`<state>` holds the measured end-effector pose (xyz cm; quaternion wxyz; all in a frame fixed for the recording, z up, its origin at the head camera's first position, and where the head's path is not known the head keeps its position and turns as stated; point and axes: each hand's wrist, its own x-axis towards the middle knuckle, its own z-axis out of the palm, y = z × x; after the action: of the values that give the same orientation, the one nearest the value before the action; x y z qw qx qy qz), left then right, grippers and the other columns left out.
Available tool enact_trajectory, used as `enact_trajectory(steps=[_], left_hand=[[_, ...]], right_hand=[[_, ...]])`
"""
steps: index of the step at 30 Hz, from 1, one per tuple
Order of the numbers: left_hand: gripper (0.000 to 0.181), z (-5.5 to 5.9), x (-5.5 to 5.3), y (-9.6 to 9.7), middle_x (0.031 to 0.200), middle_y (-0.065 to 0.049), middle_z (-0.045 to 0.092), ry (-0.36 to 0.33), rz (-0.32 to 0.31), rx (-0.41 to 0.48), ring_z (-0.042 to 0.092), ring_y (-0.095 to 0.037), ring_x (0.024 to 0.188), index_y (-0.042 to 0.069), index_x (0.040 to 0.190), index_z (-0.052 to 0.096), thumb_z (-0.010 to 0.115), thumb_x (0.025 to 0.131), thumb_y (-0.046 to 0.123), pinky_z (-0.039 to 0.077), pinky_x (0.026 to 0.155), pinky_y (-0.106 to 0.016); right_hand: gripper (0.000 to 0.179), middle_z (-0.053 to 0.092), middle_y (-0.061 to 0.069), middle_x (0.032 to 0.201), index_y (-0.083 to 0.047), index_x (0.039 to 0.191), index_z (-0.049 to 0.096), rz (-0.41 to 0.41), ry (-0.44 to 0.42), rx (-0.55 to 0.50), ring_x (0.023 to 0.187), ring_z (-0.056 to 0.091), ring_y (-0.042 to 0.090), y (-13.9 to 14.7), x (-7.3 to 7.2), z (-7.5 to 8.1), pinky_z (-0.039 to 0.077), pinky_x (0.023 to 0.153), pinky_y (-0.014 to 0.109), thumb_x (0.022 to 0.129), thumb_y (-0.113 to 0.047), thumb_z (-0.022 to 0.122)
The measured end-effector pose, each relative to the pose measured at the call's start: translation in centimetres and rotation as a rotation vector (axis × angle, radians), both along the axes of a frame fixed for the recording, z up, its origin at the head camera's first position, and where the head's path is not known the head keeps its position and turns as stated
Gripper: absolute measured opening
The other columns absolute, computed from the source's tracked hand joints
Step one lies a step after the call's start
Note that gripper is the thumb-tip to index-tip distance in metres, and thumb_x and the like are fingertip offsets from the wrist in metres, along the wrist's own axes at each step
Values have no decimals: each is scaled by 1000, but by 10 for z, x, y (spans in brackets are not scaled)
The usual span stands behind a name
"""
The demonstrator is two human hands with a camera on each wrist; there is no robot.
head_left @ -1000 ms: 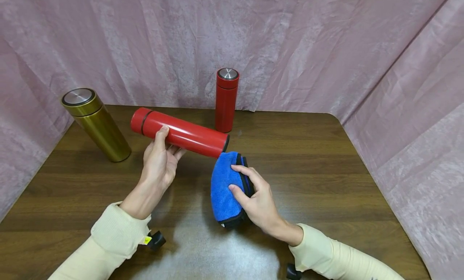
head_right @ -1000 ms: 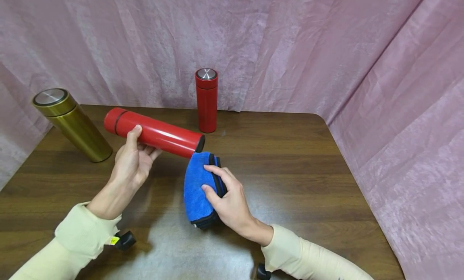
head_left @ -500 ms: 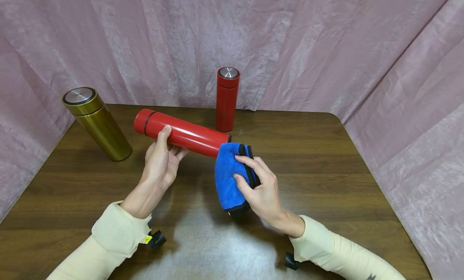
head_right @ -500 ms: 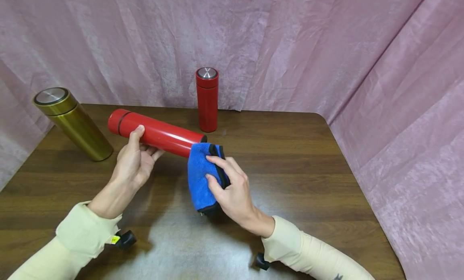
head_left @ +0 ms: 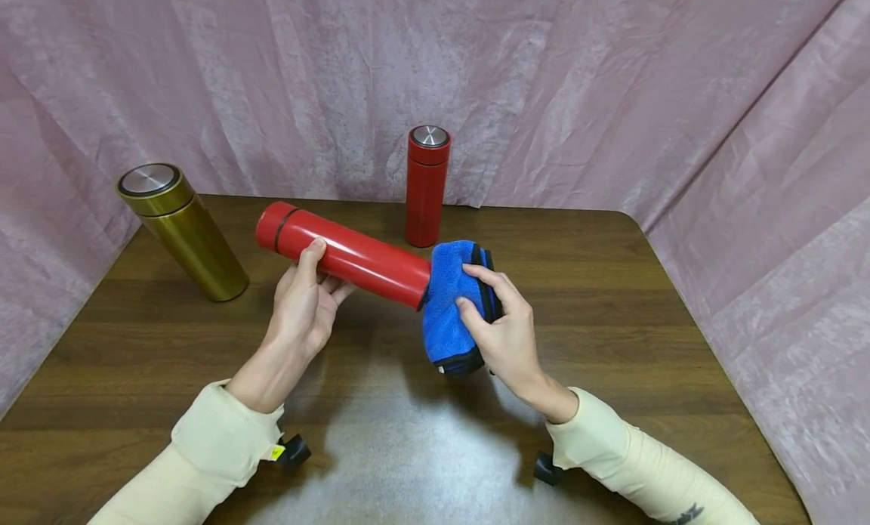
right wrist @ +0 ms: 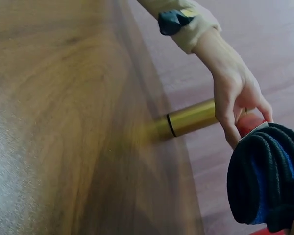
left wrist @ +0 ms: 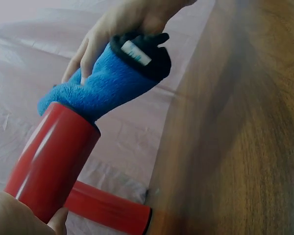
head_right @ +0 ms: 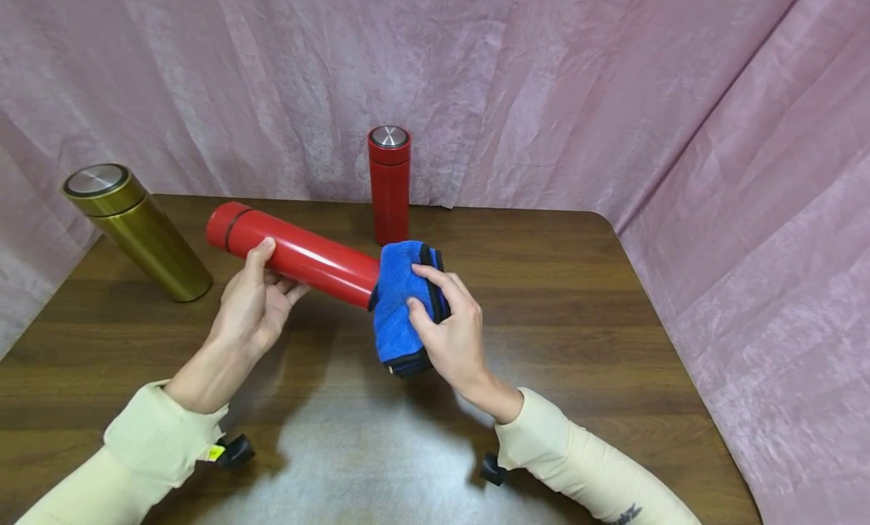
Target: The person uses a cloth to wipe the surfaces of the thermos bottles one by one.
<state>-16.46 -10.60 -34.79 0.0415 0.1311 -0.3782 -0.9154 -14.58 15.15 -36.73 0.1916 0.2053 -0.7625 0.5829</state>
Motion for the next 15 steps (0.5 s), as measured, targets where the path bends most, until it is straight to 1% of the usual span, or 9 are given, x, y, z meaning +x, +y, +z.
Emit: enact_trajectory(steps=[3, 6, 11, 15], left_hand=[[39, -1, 1, 1, 136, -8, 52, 7, -11, -17, 59, -26, 116, 13, 140, 45, 60, 106, 25, 56, 94, -34], [39, -2, 1, 2, 136, -8, 52, 18, -13, -27, 59, -27, 116, 13, 140, 45, 60, 106, 25, 57, 93, -34], [38, -4, 2, 2, 136, -8, 51, 35, 5, -19, 59, -27, 115, 12, 140, 46, 60, 106, 23, 57, 92, -33], [38, -5, 2, 1, 136, -8, 50, 43, 22, 0, 58, -27, 118, 12, 140, 46, 59, 106, 22, 57, 93, -34]], right_hand=[[42, 67, 10, 129, -12, 132, 68, -10, -56, -10, 106, 67, 26, 2, -5, -1, 60, 86, 39, 92, 0, 75], [43, 64, 11, 134, -13, 134, 66, 6, -132, 3, 105, 68, 30, 3, -6, -3, 61, 84, 45, 93, 0, 74], [45, 61, 17, 136, -11, 137, 62, 68, -248, 59, 109, 67, 35, 3, -5, -7, 61, 85, 50, 94, -3, 73], [45, 59, 20, 137, -11, 139, 59, 123, -297, 88, 110, 67, 38, 2, 0, -10, 61, 83, 52, 96, -4, 73]])
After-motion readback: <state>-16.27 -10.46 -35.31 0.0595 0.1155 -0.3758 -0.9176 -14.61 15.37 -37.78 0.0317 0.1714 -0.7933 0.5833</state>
